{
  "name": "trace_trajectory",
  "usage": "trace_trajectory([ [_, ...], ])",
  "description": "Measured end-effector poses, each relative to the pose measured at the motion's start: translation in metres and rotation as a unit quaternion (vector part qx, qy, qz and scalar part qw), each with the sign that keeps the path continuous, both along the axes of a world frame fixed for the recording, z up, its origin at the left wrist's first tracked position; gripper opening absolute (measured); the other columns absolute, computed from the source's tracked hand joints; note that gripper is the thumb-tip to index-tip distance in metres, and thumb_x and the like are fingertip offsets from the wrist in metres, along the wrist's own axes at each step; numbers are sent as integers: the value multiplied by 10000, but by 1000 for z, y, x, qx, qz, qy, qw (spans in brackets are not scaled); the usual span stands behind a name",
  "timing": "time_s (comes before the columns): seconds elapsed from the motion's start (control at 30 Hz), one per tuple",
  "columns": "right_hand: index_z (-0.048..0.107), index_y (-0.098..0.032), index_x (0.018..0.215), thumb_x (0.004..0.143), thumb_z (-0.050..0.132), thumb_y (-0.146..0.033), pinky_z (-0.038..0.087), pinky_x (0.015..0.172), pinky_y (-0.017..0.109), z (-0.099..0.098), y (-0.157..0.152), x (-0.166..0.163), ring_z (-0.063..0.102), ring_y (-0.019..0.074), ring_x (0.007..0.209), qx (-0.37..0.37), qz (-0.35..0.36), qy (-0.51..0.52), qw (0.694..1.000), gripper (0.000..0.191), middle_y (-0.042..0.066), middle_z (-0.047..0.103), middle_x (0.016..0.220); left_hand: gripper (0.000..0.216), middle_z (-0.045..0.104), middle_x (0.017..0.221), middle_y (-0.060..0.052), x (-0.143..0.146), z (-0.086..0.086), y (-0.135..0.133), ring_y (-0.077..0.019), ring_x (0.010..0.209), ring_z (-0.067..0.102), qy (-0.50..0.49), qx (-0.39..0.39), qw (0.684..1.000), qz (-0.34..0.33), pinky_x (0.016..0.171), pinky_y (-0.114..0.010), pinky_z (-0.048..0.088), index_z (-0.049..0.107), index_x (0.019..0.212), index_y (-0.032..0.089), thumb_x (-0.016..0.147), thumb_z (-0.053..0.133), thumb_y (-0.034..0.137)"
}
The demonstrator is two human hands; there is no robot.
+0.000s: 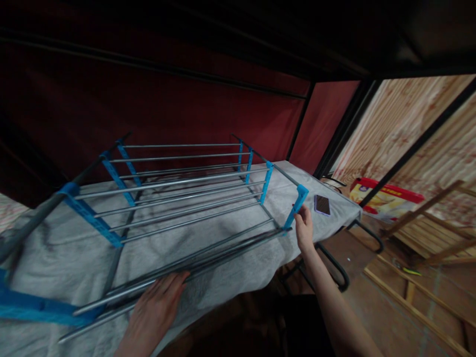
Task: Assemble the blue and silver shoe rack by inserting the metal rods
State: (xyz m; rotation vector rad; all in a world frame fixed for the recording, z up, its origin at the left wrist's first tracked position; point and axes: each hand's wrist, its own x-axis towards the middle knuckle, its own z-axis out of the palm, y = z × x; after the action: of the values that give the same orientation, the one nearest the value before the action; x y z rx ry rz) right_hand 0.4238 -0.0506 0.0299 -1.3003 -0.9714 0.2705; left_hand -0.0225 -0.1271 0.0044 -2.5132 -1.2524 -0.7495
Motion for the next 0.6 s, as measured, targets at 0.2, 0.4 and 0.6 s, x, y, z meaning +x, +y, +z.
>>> trace_trajectory([
  [0.2,555,-201,1187,798,531,-389,424,1006,435,7,-3,8,562,225,1097,2,2,-5,1000,433,93,613,1192,343,735,1087,-18,-2,-26,-11,-180,956,706,39,-69,997,-17,827,-295,570,646,1154,264,906,424,184],
  [0.4,570,-197,1184,804,548,-412,446,973,442,7,-5,18,589,216,1033,3,-7,7,1000,438,92,634,1130,351,726,1120,-28,-31,-28,-5,-198,1006,694,37,-97,995,10,873,-317,567,658,1150,280,909,403,262],
  [0.6,578,-207,1178,836,529,-451,438,988,431,35,-5,13,578,222,1072,11,-4,-7,1000,423,94,628,1183,364,728,1102,-55,-20,-34,-13,-251,984,689,91,-45,993,58,831,-397,570,710,1062,274,872,402,233],
])
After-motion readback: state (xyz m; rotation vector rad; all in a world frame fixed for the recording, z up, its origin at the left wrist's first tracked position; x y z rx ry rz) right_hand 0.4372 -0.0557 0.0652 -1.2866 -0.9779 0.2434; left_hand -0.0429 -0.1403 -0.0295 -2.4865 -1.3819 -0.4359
